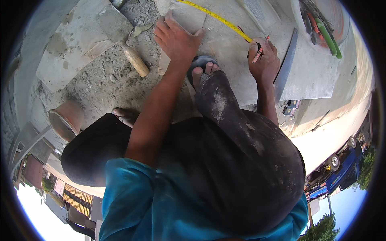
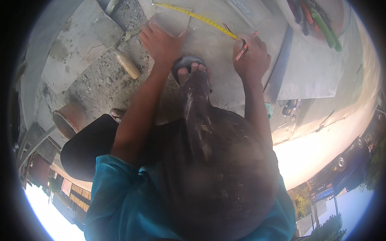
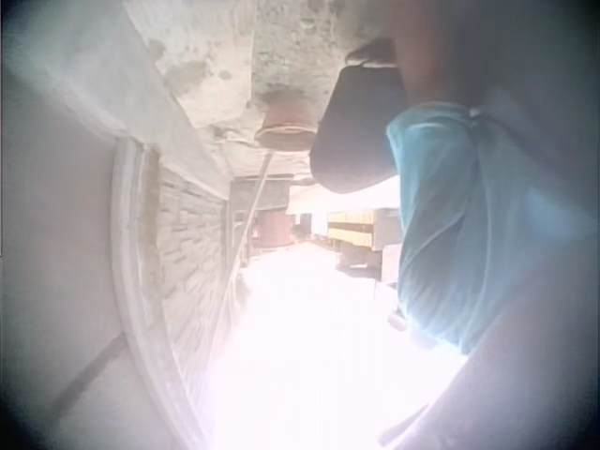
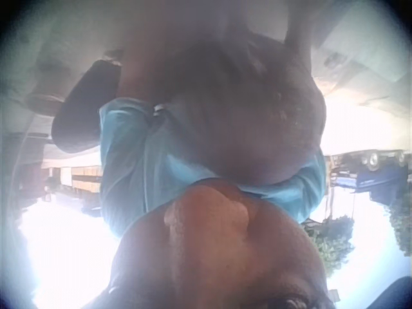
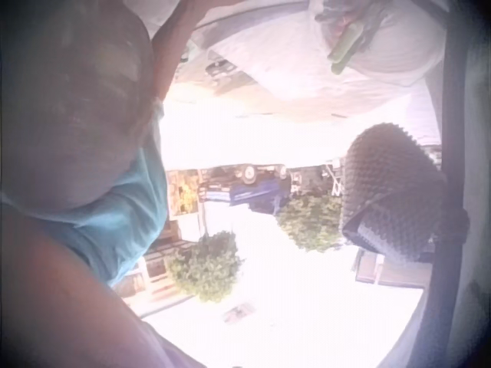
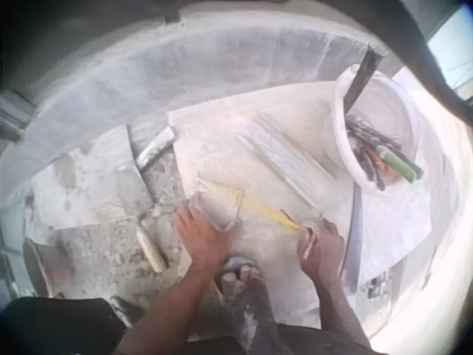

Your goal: The person measures and marks a rectangular tile with a tape measure and pencil, then uses a hand saw to cut along the marked line. The person then moves indoors and uses an angle grinder to cut the tile further.

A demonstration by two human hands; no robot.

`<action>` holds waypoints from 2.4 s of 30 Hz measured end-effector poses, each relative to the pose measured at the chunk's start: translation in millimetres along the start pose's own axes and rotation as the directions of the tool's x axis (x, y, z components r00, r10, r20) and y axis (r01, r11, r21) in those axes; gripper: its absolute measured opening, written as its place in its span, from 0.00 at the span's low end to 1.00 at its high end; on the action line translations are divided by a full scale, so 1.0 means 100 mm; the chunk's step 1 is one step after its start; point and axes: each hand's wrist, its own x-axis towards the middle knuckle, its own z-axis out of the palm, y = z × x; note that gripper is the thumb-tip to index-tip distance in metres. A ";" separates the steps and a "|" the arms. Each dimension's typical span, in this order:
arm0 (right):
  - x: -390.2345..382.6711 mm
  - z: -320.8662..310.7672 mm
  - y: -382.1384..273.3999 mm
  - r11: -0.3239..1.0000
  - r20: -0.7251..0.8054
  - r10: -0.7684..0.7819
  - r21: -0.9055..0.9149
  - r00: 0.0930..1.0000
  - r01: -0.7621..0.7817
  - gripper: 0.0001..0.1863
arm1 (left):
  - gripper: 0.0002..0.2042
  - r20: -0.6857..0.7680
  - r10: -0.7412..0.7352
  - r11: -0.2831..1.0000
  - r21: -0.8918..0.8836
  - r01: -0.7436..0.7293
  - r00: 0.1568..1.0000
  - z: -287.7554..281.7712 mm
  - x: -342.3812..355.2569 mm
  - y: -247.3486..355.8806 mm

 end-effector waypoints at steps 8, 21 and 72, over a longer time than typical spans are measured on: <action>0.13 0.25 0.01 0.962 -0.046 -0.150 -0.239 0.988 0.135 0.05 | 0.45 -0.178 0.062 0.990 -0.114 -0.083 0.982 0.03 -0.07 -0.16; 0.19 0.33 -0.03 0.912 -0.157 -0.237 -0.376 0.959 0.164 0.06 | 0.09 0.138 0.520 0.789 -0.456 -0.411 0.843 -0.28 1.09 -0.70; 0.51 1.15 -1.00 0.767 -0.318 -0.390 0.407 0.864 0.496 0.09 | 0.13 0.147 0.659 0.716 -0.425 -0.554 0.738 -0.26 1.22 -0.58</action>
